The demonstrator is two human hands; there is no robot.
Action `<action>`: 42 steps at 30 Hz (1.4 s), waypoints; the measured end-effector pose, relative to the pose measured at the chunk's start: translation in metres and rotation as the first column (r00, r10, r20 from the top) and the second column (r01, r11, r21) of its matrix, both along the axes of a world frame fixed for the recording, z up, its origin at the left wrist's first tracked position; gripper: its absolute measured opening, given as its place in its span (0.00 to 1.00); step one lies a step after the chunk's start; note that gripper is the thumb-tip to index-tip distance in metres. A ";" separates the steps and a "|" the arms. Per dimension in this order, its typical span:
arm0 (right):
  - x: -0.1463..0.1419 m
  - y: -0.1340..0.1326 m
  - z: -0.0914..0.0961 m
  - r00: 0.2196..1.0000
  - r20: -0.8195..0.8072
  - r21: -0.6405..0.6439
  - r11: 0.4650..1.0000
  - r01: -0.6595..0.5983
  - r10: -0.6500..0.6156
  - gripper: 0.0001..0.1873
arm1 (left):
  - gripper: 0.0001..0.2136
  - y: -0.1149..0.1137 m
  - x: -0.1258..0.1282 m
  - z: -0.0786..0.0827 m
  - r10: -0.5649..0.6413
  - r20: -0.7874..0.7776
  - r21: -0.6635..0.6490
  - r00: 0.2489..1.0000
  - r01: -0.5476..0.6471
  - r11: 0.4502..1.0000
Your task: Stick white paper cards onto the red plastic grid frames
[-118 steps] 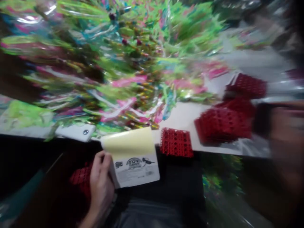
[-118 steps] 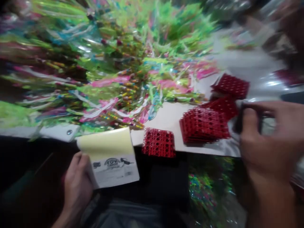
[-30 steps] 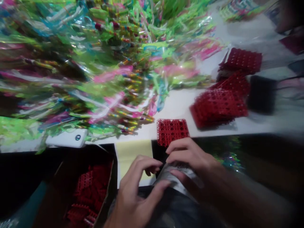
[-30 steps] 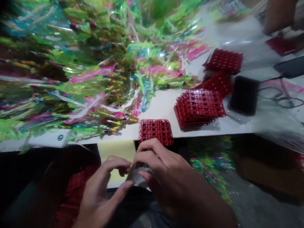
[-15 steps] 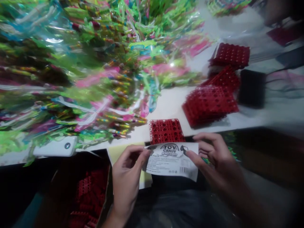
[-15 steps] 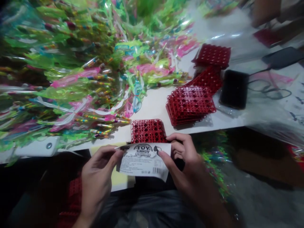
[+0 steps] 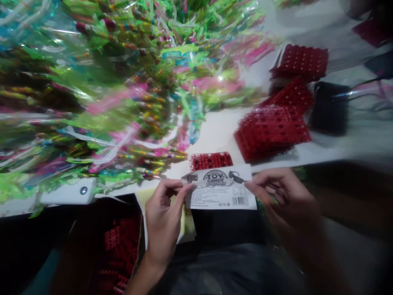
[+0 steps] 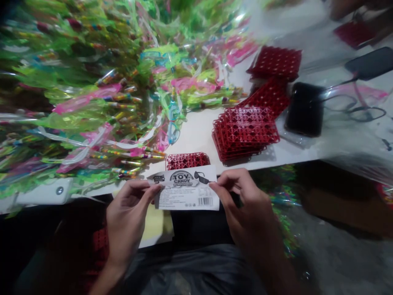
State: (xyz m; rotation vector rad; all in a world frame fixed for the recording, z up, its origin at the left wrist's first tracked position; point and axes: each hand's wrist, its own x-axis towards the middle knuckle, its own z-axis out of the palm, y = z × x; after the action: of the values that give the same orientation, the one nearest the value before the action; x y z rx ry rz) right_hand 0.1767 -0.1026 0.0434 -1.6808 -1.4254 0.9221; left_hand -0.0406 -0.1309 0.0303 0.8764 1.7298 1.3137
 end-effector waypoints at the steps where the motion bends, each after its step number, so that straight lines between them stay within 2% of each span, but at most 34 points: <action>1: 0.000 0.002 -0.002 1.000 0.019 0.023 0.999 -0.024 0.024 0.05 | 0.10 0.003 0.000 0.000 0.001 0.007 0.004 1.000 -0.001 1.000; 4: -0.001 0.011 -0.009 0.998 0.017 0.060 0.997 -0.058 0.057 0.03 | 0.09 0.014 0.000 -0.003 -0.001 0.048 0.003 0.999 0.001 1.000; 9: -0.005 0.021 -0.013 0.996 0.050 0.046 0.996 -0.073 0.071 0.03 | 0.12 0.027 -0.001 -0.010 0.030 0.140 -0.010 0.990 -0.028 1.000; 13: -0.004 0.013 0.003 0.964 0.258 0.177 0.978 -0.107 0.059 0.02 | 0.13 0.029 0.000 -0.006 0.037 0.140 0.000 0.989 -0.038 0.999; 17: 0.002 -0.009 0.027 0.915 0.375 0.260 0.930 -0.259 0.150 0.06 | 0.18 0.024 0.002 0.008 0.067 0.118 0.046 0.991 -0.073 0.996; 21: 0.008 -0.019 0.031 0.900 0.398 0.274 0.914 -0.300 0.176 0.08 | 0.16 0.019 -0.002 0.013 -0.032 0.092 -0.004 0.995 0.032 0.999; 24: 0.007 -0.012 0.023 0.889 0.422 0.267 0.913 -0.309 0.178 0.06 | 0.10 0.018 -0.010 0.008 -0.053 0.141 -0.049 0.989 0.060 0.997; 29: 0.001 0.001 0.014 0.897 0.402 0.270 0.913 -0.306 0.182 0.03 | 0.14 0.017 -0.028 -0.003 -0.060 0.209 -0.068 0.976 0.076 0.995; 35: 0.004 -0.005 0.020 0.859 0.435 0.363 0.821 -0.441 0.269 0.08 | 0.06 0.008 -0.032 0.001 -0.099 0.110 -0.074 0.989 0.108 0.991; 37: 0.004 -0.007 0.022 0.859 0.425 0.375 0.808 -0.454 0.286 0.08 | 0.05 0.005 -0.030 0.006 -0.102 0.084 -0.051 0.991 0.107 0.993; 39: 0.003 -0.008 0.023 0.875 0.394 0.379 0.817 -0.434 0.282 0.09 | 0.04 0.002 -0.029 0.011 -0.102 0.072 -0.021 0.992 0.104 0.994; 42: 0.001 -0.007 0.020 0.902 0.351 0.340 0.863 -0.374 0.253 0.07 | 0.04 0.002 -0.030 0.014 -0.112 0.046 0.015 0.993 0.111 0.994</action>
State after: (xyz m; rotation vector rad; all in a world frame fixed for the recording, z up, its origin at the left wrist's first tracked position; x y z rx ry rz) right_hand 0.1774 -0.1094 0.0636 -1.3290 -1.9882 0.5002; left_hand -0.0702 -0.1294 0.0443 0.9290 1.6147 1.2626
